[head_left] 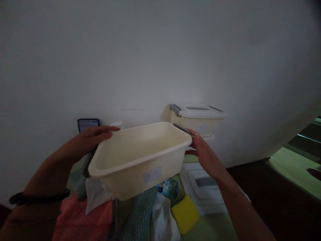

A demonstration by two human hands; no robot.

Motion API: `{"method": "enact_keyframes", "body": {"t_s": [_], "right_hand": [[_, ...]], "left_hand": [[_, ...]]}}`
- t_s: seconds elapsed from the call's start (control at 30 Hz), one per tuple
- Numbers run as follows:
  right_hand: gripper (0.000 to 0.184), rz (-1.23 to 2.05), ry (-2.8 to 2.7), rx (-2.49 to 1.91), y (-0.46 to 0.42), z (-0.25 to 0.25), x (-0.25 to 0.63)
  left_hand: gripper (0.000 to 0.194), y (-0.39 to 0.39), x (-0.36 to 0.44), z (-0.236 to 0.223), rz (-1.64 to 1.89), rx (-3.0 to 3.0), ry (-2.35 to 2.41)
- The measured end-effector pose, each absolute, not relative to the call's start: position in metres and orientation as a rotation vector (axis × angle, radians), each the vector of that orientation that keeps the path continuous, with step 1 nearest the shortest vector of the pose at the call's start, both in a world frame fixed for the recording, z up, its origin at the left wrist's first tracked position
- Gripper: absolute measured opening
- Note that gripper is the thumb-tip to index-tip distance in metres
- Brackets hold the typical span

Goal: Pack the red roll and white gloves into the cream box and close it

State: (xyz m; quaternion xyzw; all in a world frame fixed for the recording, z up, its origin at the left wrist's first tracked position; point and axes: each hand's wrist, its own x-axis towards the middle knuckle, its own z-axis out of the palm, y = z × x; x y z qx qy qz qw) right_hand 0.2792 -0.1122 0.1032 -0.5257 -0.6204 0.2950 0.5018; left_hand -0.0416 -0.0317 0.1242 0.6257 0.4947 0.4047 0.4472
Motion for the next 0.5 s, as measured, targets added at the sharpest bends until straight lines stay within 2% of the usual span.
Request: {"method": "enact_keyframes", "body": {"t_s": [0.07, 0.13, 0.2, 0.33, 0.4, 0.5], "right_hand": [[0.060, 0.733, -1.477, -1.295, -0.107, 0.121, 0.270], [0.049, 0.683, -1.551, -1.336, -0.101, 0.134, 0.264], [0.041, 0.781, -1.547, -1.310, -0.095, 0.141, 0.259], [0.048, 1.075, -1.400, -1.078, -0.086, 0.144, 0.252], [0.041, 1.134, -1.365, -0.992, -0.083, 0.143, 0.249], [0.024, 1.057, -1.343, -0.988, -0.077, 0.138, 0.249]], "left_hand": [[0.026, -0.034, -0.042, 0.125, 1.010, 1.476, 1.193], [0.026, -0.035, -0.043, 0.127, 1.049, 1.384, 1.196], [0.025, -0.034, -0.043, 0.128, 1.113, 1.311, 1.211], [0.023, -0.031, -0.046, 0.132, 1.201, 1.232, 1.237], [0.022, -0.030, -0.046, 0.132, 1.218, 1.224, 1.215], [0.017, -0.030, -0.041, 0.133, 1.298, 1.228, 1.188]]}}
